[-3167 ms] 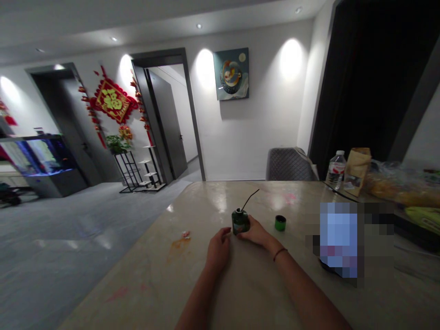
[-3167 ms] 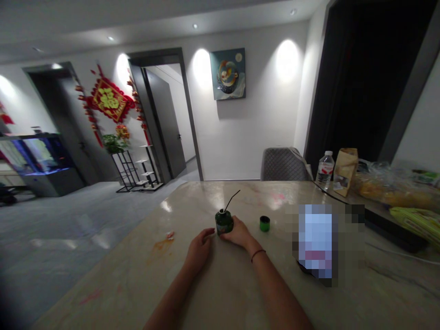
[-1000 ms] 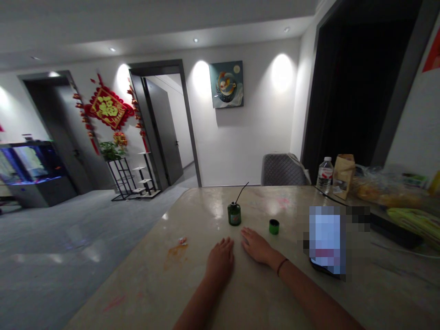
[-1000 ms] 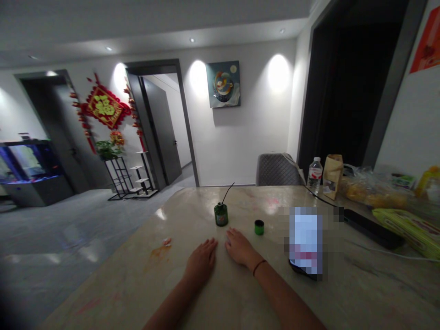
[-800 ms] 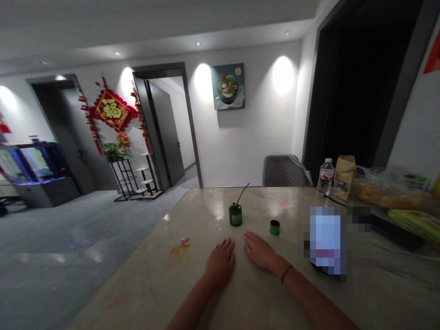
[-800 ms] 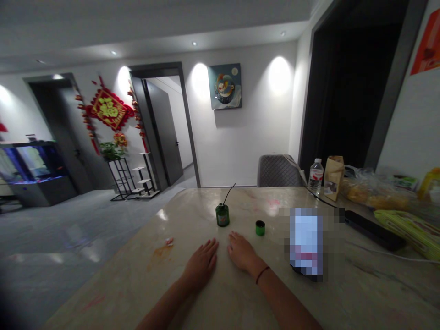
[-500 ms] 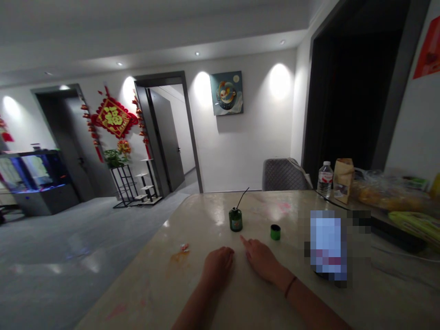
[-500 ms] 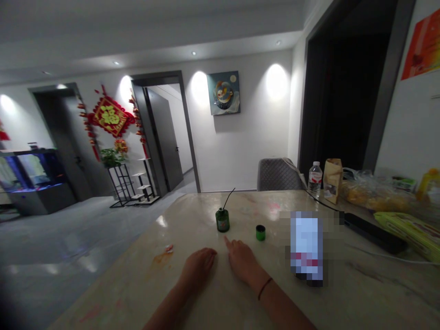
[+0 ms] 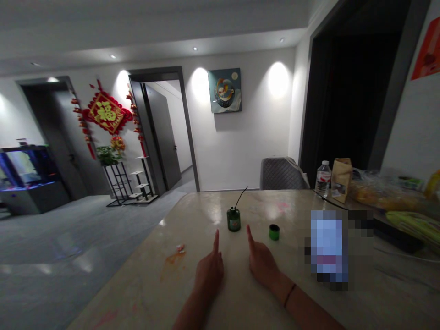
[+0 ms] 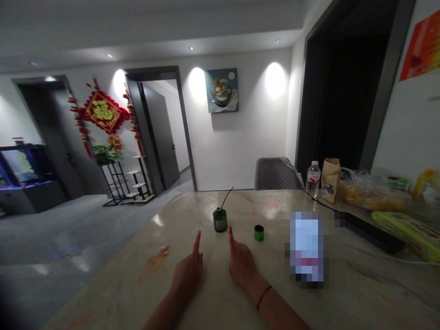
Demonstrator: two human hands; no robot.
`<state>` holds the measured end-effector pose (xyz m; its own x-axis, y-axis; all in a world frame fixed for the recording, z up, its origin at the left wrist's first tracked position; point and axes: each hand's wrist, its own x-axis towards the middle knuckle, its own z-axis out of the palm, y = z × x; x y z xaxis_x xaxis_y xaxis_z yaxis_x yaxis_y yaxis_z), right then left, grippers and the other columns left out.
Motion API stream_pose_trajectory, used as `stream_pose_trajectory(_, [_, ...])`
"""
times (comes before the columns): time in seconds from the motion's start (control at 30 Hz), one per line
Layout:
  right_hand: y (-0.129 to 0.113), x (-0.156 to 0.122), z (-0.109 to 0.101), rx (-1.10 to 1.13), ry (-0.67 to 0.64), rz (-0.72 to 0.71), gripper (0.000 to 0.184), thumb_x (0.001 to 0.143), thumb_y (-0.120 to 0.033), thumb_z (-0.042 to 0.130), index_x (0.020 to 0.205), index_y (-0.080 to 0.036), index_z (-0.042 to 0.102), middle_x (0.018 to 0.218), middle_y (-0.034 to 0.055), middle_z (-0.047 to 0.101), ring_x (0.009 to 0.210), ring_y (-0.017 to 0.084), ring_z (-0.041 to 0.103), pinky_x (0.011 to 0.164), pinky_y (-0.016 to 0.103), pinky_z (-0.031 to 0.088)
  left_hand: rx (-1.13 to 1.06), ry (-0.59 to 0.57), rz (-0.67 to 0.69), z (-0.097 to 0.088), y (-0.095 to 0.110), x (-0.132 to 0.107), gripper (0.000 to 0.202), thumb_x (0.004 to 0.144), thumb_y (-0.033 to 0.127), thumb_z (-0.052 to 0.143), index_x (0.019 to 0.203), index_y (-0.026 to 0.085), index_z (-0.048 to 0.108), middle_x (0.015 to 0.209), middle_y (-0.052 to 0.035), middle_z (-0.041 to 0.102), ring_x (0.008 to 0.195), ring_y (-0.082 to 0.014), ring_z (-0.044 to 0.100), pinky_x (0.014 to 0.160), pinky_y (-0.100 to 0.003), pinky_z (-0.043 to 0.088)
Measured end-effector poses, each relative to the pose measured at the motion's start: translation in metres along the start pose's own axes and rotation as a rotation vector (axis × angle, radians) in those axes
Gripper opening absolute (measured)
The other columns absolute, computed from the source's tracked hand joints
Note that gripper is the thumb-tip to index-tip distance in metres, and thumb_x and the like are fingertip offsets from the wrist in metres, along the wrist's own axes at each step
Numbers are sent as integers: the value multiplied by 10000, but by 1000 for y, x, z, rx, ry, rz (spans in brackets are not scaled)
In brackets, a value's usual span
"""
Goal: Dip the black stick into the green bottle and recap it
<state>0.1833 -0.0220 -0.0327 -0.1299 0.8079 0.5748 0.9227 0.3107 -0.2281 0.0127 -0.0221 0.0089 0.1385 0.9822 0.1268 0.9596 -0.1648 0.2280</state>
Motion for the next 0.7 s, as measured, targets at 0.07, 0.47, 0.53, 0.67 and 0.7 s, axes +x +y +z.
stream_pose_trajectory(0.07, [0, 0, 0, 12, 3, 22, 782, 704, -12, 305, 1369, -85, -100, 717, 63, 582, 630, 178, 506, 614, 304, 428, -23, -8, 15, 0, 2, -1, 622, 867, 251, 265, 1373, 146, -82, 819, -77, 678, 690, -148, 625, 598, -228, 369])
stream_pose_trajectory(0.47, [2, 3, -3, 14, -114, 15, 674, 772, -42, 284, 1391, -205, 72, 836, 67, 602, 677, 170, 543, 647, 286, 432, -31, 40, 57, -2, 2, -3, 628, 867, 308, 265, 1372, 119, -55, 810, -45, 655, 682, -140, 610, 609, -217, 372])
stream_pose_trajectory(0.53, [3, 4, -2, -6, -125, 13, 677, 773, -37, 285, 1390, -217, 75, 838, 65, 597, 668, 166, 540, 641, 281, 429, -32, 47, 50, -2, 1, -3, 618, 868, 300, 270, 1377, 137, -40, 804, -42, 658, 675, -143, 610, 607, -219, 377])
stream_pose_trajectory(0.67, [5, 6, -3, -58, -155, 33, 702, 764, -10, 287, 1388, -251, 72, 844, 60, 581, 665, 153, 540, 624, 255, 415, -22, 88, 40, 1, -3, 0, 550, 877, 245, 254, 1385, 204, 49, 924, -63, 648, 774, -149, 610, 661, -225, 401])
stream_pose_trajectory(0.7, [6, 7, -5, -76, -169, 44, 712, 760, -1, 285, 1386, -263, 71, 843, 58, 577, 666, 150, 542, 618, 248, 409, -19, 109, 53, 2, -4, 1, 526, 879, 229, 241, 1383, 225, 88, 989, -69, 629, 827, -148, 600, 687, -223, 404])
